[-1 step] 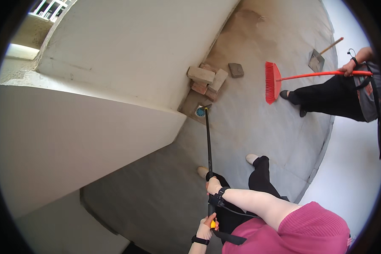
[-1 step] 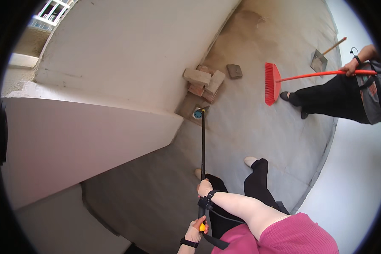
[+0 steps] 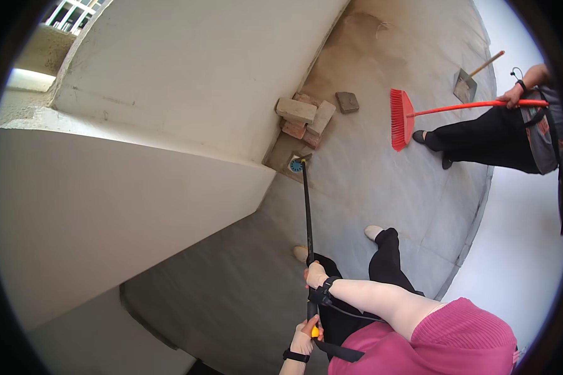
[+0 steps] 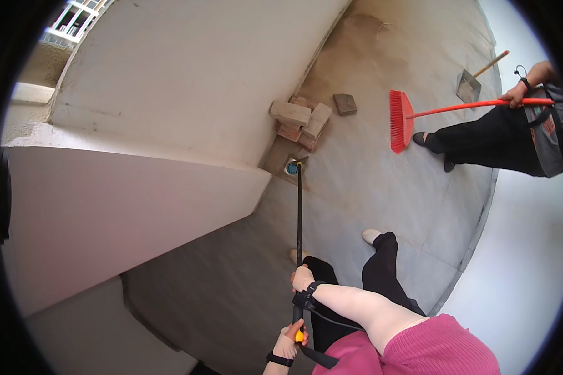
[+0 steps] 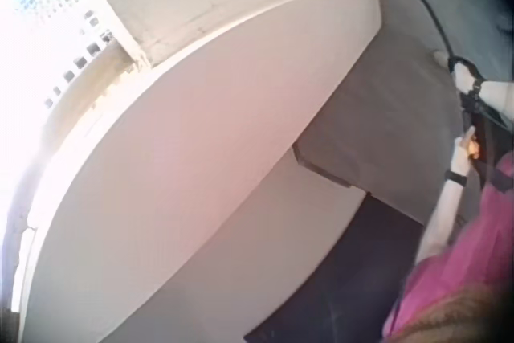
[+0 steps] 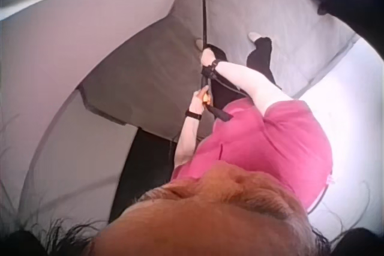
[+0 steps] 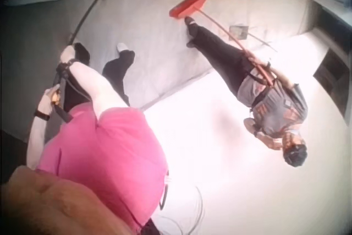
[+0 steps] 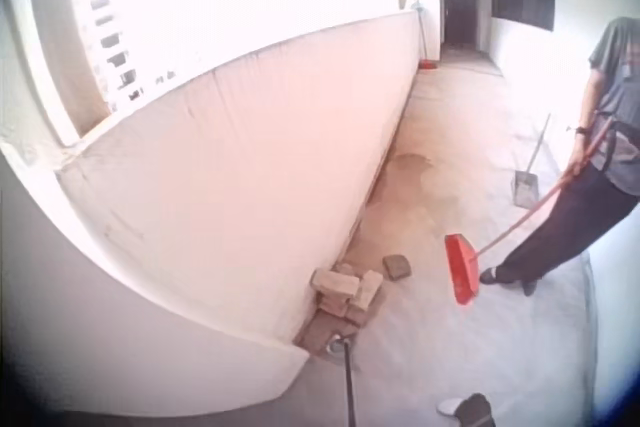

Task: Scraping residue from a concrete floor in a hallway or balcony area.

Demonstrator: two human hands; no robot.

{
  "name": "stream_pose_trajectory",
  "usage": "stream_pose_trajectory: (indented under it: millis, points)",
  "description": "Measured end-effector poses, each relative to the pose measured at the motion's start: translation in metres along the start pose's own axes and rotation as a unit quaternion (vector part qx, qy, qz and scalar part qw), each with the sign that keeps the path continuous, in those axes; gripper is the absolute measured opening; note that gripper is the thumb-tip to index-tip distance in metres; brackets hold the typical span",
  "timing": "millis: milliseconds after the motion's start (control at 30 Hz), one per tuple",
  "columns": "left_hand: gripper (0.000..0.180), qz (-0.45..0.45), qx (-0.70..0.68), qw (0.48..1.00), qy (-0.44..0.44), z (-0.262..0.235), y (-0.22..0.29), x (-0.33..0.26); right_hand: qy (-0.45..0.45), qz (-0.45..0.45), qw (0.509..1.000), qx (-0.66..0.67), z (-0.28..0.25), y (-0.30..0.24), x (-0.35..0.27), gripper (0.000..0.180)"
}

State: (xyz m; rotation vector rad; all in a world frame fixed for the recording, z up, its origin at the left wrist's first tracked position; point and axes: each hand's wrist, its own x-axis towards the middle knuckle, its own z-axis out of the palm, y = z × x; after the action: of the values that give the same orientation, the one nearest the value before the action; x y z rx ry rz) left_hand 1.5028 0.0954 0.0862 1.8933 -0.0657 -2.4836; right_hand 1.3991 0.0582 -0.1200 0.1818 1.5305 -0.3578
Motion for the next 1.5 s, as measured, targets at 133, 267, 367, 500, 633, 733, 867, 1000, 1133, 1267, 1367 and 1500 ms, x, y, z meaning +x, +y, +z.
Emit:
stream_pose_trajectory:
  millis: [133, 267, 367, 500, 633, 733, 867, 1000, 1133, 1267, 1367, 1500]
  points:
    - [0.027, 0.03, 0.043, 0.998, 0.03, -0.036, 0.029, -0.003, -0.055, -0.025, 0.987, 0.149, 0.047, -0.002, 0.019, 0.03]
    - [0.027, 0.043, 0.101, 0.994, 0.026, -0.067, 0.054, -0.006, -0.182, -0.067, 0.928, 0.319, 0.07, -0.001, 0.044, 0.032]
    - [0.028, 0.028, 0.098, 0.995, 0.018, -0.082, 0.035, -0.002, -0.345, -0.092, 0.817, 0.452, 0.071, 0.028, 0.06, 0.034]
    - [0.028, 0.017, 0.079, 0.997, 0.019, -0.076, 0.034, -0.003, -0.502, -0.119, 0.698, 0.497, 0.069, 0.046, 0.081, 0.037]
    - [0.028, 0.036, 0.087, 0.995, 0.012, -0.076, 0.047, -0.001, -0.567, -0.131, 0.643, 0.498, 0.063, 0.044, 0.1, 0.04]
    - [0.028, 0.049, 0.092, 0.994, -0.015, -0.082, 0.04, 0.005, -0.585, -0.146, 0.637, 0.48, 0.059, 0.046, 0.099, 0.037]
    - [0.027, 0.03, 0.051, 0.998, 0.007, -0.063, 0.026, 0.008, -0.611, -0.191, 0.638, 0.427, 0.043, 0.038, 0.081, 0.027]
    - [0.027, 0.062, 0.041, 0.997, -0.021, -0.064, 0.049, 0.024, -0.407, -0.146, 0.822, 0.37, 0.03, -0.023, 0.021, 0.021]
    - [0.027, 0.055, 0.074, 0.996, -0.007, -0.062, 0.049, 0.024, 0.059, -0.287, 0.901, -0.321, 0.044, -0.041, 0.004, 0.029]
    - [0.027, -0.004, 0.038, 0.999, -0.018, -0.056, 0.014, 0.008, 0.049, -0.186, 0.959, -0.211, 0.041, 0.006, 0.011, 0.033]
    - [0.027, 0.01, 0.021, 0.999, -0.028, -0.03, 0.016, 0.014, -0.157, -0.282, 0.935, -0.148, -0.007, 0.017, 0.055, 0.04]
    - [0.027, 0.056, -0.014, 0.998, -0.012, -0.004, 0.02, 0.02, -0.193, -0.259, 0.932, -0.163, -0.007, 0.004, 0.056, 0.036]
